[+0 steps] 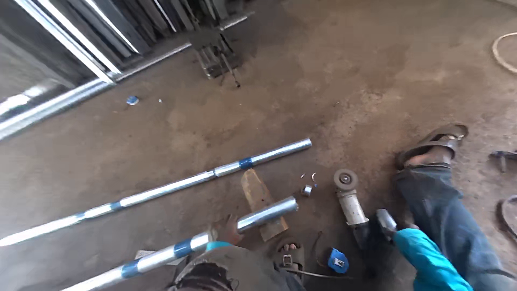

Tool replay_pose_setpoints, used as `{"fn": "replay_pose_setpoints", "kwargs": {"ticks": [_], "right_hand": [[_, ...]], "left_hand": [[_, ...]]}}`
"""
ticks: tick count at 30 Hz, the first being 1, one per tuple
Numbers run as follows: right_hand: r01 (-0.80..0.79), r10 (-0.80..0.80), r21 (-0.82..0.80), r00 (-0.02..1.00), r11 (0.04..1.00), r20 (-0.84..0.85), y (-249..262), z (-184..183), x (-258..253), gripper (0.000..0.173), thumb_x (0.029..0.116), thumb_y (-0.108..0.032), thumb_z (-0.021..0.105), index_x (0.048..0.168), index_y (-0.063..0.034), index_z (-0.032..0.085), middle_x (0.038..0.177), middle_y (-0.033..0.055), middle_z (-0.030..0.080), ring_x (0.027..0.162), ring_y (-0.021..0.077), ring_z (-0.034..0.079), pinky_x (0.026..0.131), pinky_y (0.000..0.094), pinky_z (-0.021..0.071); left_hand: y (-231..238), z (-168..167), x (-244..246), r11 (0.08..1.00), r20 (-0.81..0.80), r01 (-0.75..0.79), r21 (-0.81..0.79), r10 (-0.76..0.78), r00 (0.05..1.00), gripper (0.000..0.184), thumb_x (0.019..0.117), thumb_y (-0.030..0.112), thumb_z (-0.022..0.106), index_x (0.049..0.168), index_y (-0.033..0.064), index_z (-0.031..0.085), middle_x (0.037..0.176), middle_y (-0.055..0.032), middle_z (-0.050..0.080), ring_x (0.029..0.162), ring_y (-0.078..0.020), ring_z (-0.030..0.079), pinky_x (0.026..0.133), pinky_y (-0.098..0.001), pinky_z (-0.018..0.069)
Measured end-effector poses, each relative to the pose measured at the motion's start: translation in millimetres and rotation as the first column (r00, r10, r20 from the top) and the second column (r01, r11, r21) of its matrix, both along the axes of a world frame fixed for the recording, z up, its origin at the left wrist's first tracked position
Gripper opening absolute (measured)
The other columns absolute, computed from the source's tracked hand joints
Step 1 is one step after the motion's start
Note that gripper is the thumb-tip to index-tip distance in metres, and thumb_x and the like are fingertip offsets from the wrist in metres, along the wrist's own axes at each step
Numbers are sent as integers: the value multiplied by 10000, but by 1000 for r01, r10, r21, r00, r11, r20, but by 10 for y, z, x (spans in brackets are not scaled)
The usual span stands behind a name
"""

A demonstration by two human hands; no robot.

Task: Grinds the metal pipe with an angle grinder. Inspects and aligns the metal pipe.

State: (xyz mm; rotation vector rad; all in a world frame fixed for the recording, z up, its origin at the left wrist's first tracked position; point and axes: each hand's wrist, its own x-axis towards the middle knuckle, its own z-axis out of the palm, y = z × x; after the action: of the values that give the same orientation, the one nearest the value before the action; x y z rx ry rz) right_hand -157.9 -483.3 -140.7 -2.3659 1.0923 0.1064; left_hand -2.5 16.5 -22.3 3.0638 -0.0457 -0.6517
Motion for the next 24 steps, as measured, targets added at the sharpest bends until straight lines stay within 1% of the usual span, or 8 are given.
{"fn": "replay_pose_setpoints", "kwargs": {"ticks": [1, 2, 3, 4, 7, 11, 15, 24], "right_hand": [[20, 3, 241, 996, 970, -94, 64, 494, 79, 471, 931, -195, 774, 1278, 87, 625, 1207, 302, 668, 1133, 382, 655, 1020, 490, 514], [19, 12, 401, 997, 916, -76, 153, 815, 97, 497, 898, -178, 806, 1309, 30, 622, 1173, 261, 685, 1051, 352, 685, 932, 522, 562], [-10, 0, 521, 1000, 854, 18, 293, 1002, 79, 505, 872, -178, 811, 1309, -2, 630, 1110, 206, 707, 948, 288, 705, 834, 488, 594], [-59, -32, 593, 989, 803, 142, 496, 1068, 58, 523, 829, -228, 793, 1289, -27, 650, 1043, 125, 738, 863, 193, 724, 753, 401, 621], [-124, -272, 807, 903, 577, 333, 1220, 1023, 264, 594, 812, -258, 781, 1311, 9, 601, 1024, 102, 749, 840, 214, 753, 688, 424, 661], [-204, -317, 841, 861, 502, 398, 1820, 787, 811, 592, 829, -148, 750, 1348, 54, 549, 1065, 123, 728, 882, 208, 741, 726, 413, 658], [-360, -197, 774, 832, 521, 519, 2132, 555, 864, 435, 853, -91, 742, 1217, 75, 573, 998, 56, 758, 868, 110, 744, 763, 300, 642], [-516, -12, 704, 802, 488, 597, 1910, 632, 904, 352, 907, -183, 725, 1156, 41, 617, 1010, 41, 778, 911, 94, 753, 825, 295, 638]], "left_hand": [[96, -269, -201, 996, 401, 92, -5, -82, 913, 448, 737, 304, 794, 1119, 73, 752, 1082, -180, 751, 1019, -384, 714, 926, -595, 525], [174, -532, -294, 988, 673, 151, 26, -129, 728, 349, 719, 317, 694, 990, 109, 767, 956, -122, 759, 871, -333, 725, 804, -550, 547], [205, -678, -343, 985, 788, 166, 38, -132, 602, 302, 765, 317, 638, 957, 127, 774, 938, -89, 761, 830, -305, 719, 777, -524, 544], [219, -742, -381, 985, 820, 169, 30, -121, 560, 292, 820, 318, 605, 970, 133, 774, 959, -75, 759, 839, -289, 709, 799, -511, 535], [213, -703, -349, 984, 805, 172, 52, -143, 576, 332, 774, 359, 597, 953, 144, 775, 931, -63, 766, 822, -274, 718, 782, -494, 536], [187, -569, -293, 981, 755, 189, 35, -150, 638, 380, 672, 386, 675, 919, 116, 778, 880, -90, 767, 793, -303, 733, 740, -514, 556], [196, -529, -248, 982, 719, 188, 33, -154, 678, 445, 610, 430, 709, 911, 112, 785, 880, -96, 773, 777, -307, 740, 738, -527, 568], [217, -611, -344, 983, 767, 180, 20, -131, 628, 380, 725, 416, 637, 939, 140, 786, 929, -79, 776, 804, -291, 722, 771, -505, 536]]}}
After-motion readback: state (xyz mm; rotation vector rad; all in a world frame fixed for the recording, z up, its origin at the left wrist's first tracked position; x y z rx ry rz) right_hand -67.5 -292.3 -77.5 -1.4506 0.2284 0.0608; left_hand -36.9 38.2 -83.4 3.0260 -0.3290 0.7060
